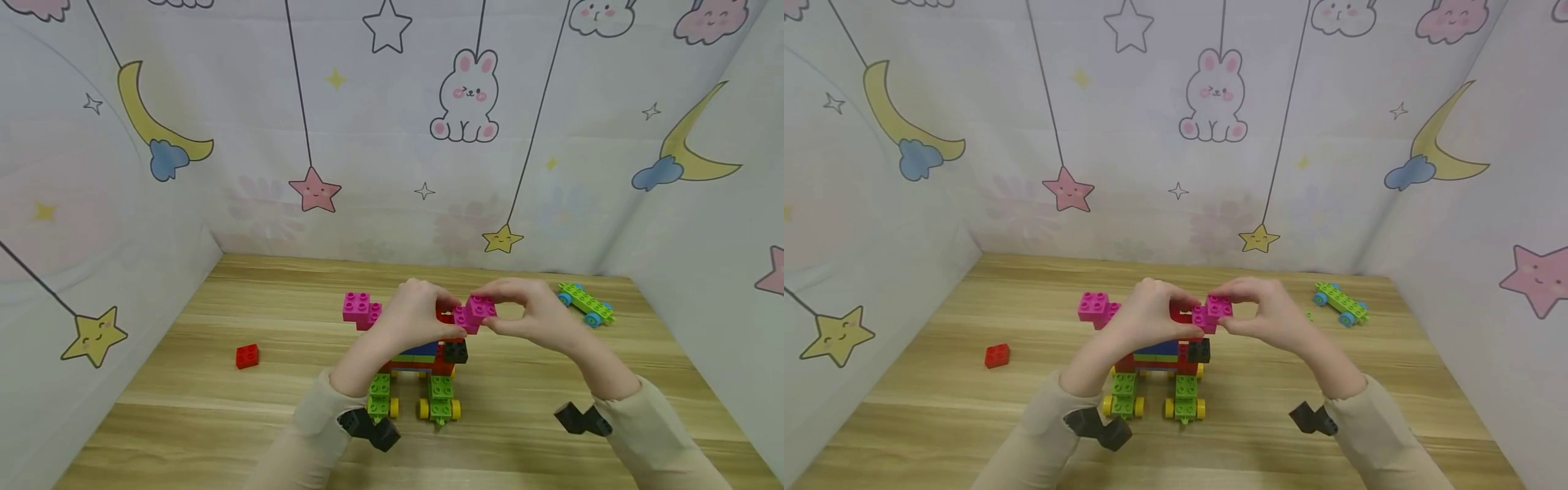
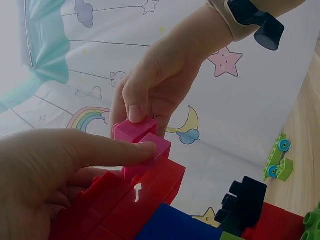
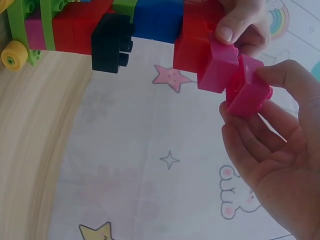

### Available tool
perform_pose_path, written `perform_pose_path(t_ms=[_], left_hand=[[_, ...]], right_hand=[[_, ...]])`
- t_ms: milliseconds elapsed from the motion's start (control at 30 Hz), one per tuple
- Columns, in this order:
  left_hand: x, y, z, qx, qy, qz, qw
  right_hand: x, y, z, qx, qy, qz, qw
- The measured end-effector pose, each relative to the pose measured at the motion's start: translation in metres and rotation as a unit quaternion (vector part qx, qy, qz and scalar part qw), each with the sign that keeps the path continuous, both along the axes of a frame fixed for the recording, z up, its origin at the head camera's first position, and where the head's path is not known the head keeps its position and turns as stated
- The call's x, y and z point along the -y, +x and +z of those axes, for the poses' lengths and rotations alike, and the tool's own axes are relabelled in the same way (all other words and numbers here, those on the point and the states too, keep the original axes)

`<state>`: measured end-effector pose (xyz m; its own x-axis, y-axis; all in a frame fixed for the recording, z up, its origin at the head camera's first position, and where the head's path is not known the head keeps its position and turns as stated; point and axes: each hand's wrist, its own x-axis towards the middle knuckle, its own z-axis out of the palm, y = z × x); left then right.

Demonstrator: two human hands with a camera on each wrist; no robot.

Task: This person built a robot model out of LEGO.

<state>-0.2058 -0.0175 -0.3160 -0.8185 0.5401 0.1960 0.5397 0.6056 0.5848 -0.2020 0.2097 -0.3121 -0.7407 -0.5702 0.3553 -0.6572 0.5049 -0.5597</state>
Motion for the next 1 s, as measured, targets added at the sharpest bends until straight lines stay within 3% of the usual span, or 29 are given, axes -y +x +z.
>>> perform_pose_path(t_ms=[367,800,1000], left_hand=[[-0.0006,0.0000,0.0000,0.006,0.006,0.000,1.0000],[-0.0013,0.0006,0.0024,0.013,-0.002,0.009,0.9999],[-0.0014,0.0005,0.0022,0.011,0.003,0.007,0.9999]], right_hand=[[0.0022,0.0002,0.0025,0.000,0.022,-0.012,0.9997],[0.0027,0.0002,0.0023,-0.084,0.045,0.012,0.9954],[0.0022,0.0004,0.0026,-0.078,0.049,0.011,0.9957]])
